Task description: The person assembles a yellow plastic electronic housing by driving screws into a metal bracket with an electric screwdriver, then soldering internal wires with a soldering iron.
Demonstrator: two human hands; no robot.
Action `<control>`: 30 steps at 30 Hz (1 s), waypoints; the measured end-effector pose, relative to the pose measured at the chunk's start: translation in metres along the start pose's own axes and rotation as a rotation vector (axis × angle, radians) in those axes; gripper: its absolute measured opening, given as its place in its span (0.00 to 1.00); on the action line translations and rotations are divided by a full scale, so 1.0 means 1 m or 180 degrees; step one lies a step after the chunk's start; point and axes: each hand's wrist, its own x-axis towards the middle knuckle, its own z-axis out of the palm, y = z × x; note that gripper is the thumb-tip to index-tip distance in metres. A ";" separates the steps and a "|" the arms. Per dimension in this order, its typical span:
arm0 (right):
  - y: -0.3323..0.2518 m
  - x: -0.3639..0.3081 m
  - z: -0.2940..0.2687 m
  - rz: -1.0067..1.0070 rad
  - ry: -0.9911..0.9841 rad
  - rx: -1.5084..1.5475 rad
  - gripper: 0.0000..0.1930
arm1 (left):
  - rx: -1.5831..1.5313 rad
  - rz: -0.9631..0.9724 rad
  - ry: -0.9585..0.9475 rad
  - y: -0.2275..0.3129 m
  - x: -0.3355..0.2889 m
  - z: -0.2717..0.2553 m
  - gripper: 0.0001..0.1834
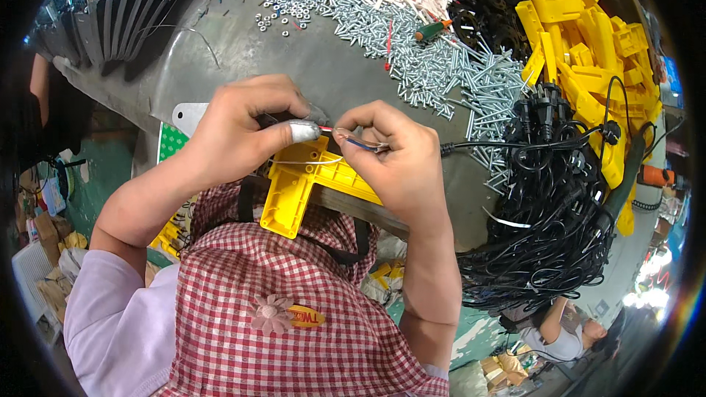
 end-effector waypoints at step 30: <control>0.003 0.015 0.004 -0.0159 0.0598 0.0142 0.06 | 0.0576 0.0530 0.0355 -0.005 0.019 -0.002 0.06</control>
